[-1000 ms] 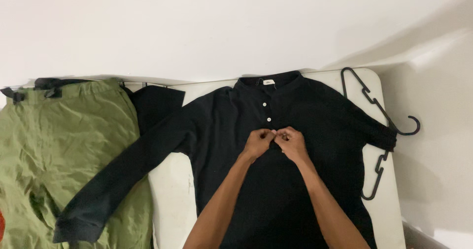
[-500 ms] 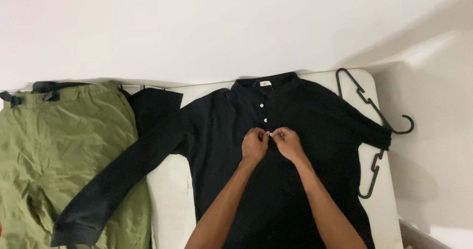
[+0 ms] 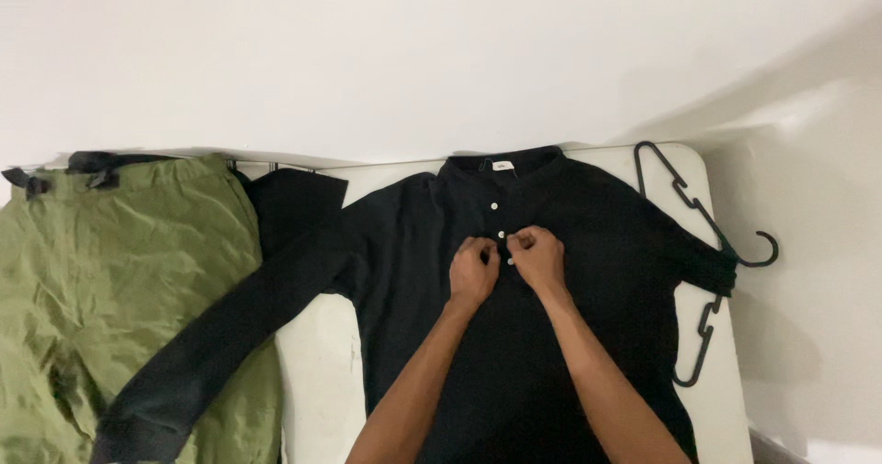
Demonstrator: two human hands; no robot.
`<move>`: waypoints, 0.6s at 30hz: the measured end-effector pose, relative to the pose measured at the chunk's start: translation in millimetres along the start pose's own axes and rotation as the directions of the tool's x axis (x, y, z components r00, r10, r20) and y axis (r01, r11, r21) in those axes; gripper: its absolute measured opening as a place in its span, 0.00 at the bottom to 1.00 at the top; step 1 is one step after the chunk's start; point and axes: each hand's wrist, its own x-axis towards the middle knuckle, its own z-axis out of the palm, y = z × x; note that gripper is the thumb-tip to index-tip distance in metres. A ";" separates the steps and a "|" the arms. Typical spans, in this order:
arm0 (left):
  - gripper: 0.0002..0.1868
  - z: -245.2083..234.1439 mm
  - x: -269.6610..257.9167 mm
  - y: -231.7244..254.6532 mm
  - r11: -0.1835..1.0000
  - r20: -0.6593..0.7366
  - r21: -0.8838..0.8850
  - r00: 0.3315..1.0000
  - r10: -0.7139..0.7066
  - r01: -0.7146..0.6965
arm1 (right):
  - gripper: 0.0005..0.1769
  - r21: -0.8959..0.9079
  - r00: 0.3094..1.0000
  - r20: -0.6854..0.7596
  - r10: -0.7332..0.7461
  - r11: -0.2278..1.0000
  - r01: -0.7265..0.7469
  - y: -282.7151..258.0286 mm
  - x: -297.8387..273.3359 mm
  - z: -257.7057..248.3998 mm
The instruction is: The person buttons a shirt by hand, places it onto a hanger, and hangs it in a closet. They then repeat the process with a second shirt, buttoning it and hanging it in the same closet.
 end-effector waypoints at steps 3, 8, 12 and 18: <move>0.10 4.5 12.7 -0.5 0.998 -0.042 -0.024 0.997 0.059 -0.060 | 0.17 -0.102 1.000 0.015 0.014 0.995 -0.012 -16.8 14.2 3.7; 0.11 4.5 22.3 1.7 0.996 -0.026 -0.005 0.996 0.086 -0.086 | 0.14 -0.098 0.999 0.022 0.029 0.995 -0.026 6.1 22.7 15.7; 0.11 4.2 22.9 7.1 0.999 0.052 0.028 0.998 -0.028 0.027 | 0.14 -0.092 0.991 -0.001 -0.137 0.986 0.136 39.7 31.3 21.9; 0.08 32.0 39.3 -14.4 0.999 0.038 -0.029 0.999 0.033 -0.032 | 0.17 0.260 0.958 0.268 0.103 0.950 -0.175 37.9 26.2 5.8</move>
